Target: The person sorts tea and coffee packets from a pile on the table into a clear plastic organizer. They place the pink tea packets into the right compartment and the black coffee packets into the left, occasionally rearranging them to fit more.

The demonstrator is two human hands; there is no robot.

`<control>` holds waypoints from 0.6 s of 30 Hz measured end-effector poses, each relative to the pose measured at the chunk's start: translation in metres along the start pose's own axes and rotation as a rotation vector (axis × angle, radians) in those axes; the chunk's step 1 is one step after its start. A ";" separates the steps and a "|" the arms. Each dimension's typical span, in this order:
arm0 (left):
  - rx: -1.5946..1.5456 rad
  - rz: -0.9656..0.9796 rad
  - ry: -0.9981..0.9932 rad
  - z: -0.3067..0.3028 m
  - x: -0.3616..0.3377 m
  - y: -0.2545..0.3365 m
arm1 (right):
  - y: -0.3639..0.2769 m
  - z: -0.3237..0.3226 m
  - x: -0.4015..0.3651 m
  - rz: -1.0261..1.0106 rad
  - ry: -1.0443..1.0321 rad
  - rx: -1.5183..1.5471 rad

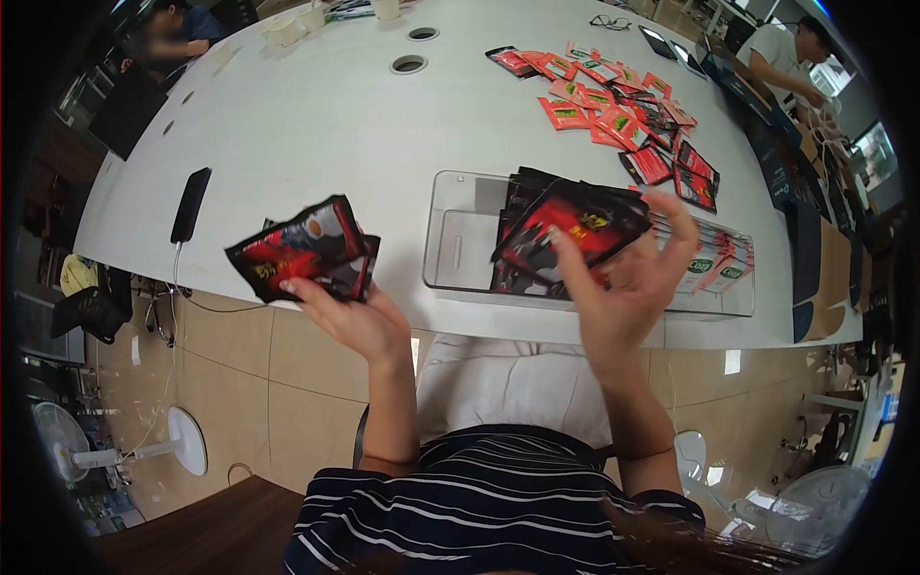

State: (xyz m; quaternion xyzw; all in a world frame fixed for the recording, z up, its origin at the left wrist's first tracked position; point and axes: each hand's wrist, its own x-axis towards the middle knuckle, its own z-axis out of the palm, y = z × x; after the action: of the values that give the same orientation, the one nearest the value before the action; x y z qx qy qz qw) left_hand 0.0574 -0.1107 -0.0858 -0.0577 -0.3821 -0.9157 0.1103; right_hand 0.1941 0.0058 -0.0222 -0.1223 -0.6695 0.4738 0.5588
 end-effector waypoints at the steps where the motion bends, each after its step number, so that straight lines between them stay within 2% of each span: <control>1: 0.008 0.000 0.010 -0.002 0.007 -0.006 | -0.003 -0.002 0.008 -0.017 -0.050 -0.007; 3: 0.046 -0.045 0.076 0.004 0.012 -0.010 | -0.008 0.003 0.020 -0.037 -0.131 -0.113; 4: 0.046 -0.095 0.058 0.003 0.012 -0.011 | -0.009 0.007 0.024 -0.044 -0.163 -0.212; 6: 0.053 -0.198 0.021 -0.002 0.013 -0.012 | -0.006 0.012 0.033 0.040 -0.265 -0.203; 7: 0.042 -0.182 0.006 -0.003 0.012 -0.012 | -0.006 0.020 0.039 -0.038 -0.264 -0.250; 10: 0.016 -0.162 -0.021 -0.005 0.012 -0.014 | -0.001 0.029 0.051 -0.090 -0.388 -0.341; 18: 0.007 -0.204 -0.014 -0.007 0.012 -0.013 | 0.003 0.042 0.062 -0.142 -0.541 -0.640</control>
State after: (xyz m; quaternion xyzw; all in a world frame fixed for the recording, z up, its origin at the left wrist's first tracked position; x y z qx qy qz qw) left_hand 0.0426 -0.1084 -0.0973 -0.0244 -0.3901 -0.9204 0.0137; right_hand 0.1350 0.0292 0.0173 -0.1146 -0.9121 0.2175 0.3281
